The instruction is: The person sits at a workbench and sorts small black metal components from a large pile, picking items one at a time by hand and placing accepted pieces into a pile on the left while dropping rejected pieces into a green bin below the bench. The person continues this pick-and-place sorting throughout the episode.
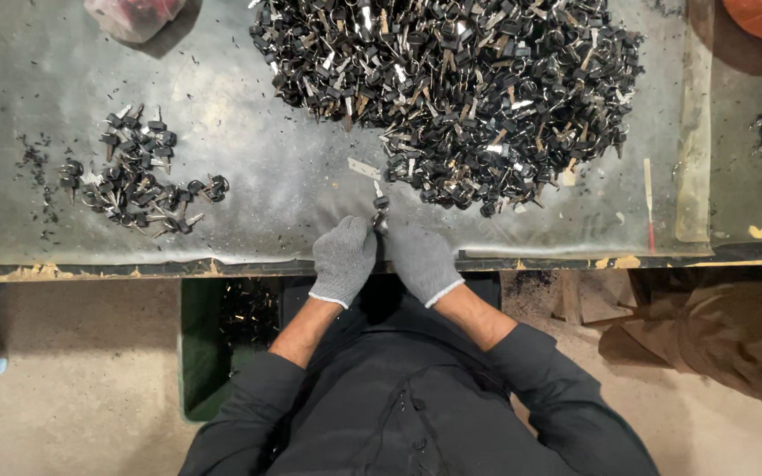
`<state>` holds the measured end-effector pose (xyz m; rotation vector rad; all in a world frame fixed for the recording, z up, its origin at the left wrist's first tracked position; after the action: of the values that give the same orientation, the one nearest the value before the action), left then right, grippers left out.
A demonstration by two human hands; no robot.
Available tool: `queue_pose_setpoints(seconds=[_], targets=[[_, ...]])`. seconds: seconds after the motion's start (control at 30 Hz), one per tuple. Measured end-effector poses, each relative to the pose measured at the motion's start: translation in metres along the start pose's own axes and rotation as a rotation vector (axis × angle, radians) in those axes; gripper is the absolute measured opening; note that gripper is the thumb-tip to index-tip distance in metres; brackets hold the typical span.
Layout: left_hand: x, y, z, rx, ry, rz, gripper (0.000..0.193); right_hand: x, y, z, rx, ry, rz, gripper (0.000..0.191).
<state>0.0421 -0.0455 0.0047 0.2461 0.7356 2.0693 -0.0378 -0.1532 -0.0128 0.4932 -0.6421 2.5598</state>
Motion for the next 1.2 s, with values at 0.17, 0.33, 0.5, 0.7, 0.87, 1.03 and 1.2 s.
queue_pose_setpoints(seconds=[0.17, 0.33, 0.5, 0.7, 0.87, 1.03, 1.2], targets=[[-0.001, 0.000, 0.002, 0.026, 0.006, 0.022, 0.007, -0.010, -0.004, 0.004, -0.079, -0.066, 0.029, 0.031], [-0.002, 0.002, 0.005, 0.035, 0.015, 0.003, 0.007, -0.011, 0.007, 0.005, -0.044, -0.103, -0.010, 0.046], [-0.003, -0.004, 0.002, 0.051, -0.003, 0.025, 0.005, -0.005, 0.008, -0.004, -0.079, -0.011, 0.030, 0.028], [-0.002, 0.001, -0.005, -0.030, -0.022, -0.001, 0.005, -0.008, 0.006, -0.028, -0.064, -0.115, 0.045, 0.025], [-0.001, 0.004, 0.006, 0.042, 0.046, -0.041, 0.006, -0.013, 0.001, 0.003, -0.062, -0.025, 0.120, 0.051], [-0.006, 0.000, 0.019, -0.034, 0.037, 0.068, 0.014, -0.011, 0.002, 0.004, -0.027, -0.094, -0.014, 0.049], [-0.007, -0.002, 0.083, -0.351, 0.341, 0.240, 0.015, 0.001, 0.013, 0.005, -0.118, 0.031, 0.061, 0.039]])
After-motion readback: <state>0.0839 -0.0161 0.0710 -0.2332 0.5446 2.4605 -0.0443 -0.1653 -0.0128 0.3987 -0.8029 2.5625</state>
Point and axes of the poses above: each hand's wrist, its own x-axis away from the middle knuckle, its own z-axis out of the back of the hand, y = z × x, the point moved 9 cm from there along -x, towards the middle knuckle, and after that the axes turned 11 degrees about -y, right-handed, at the moved point
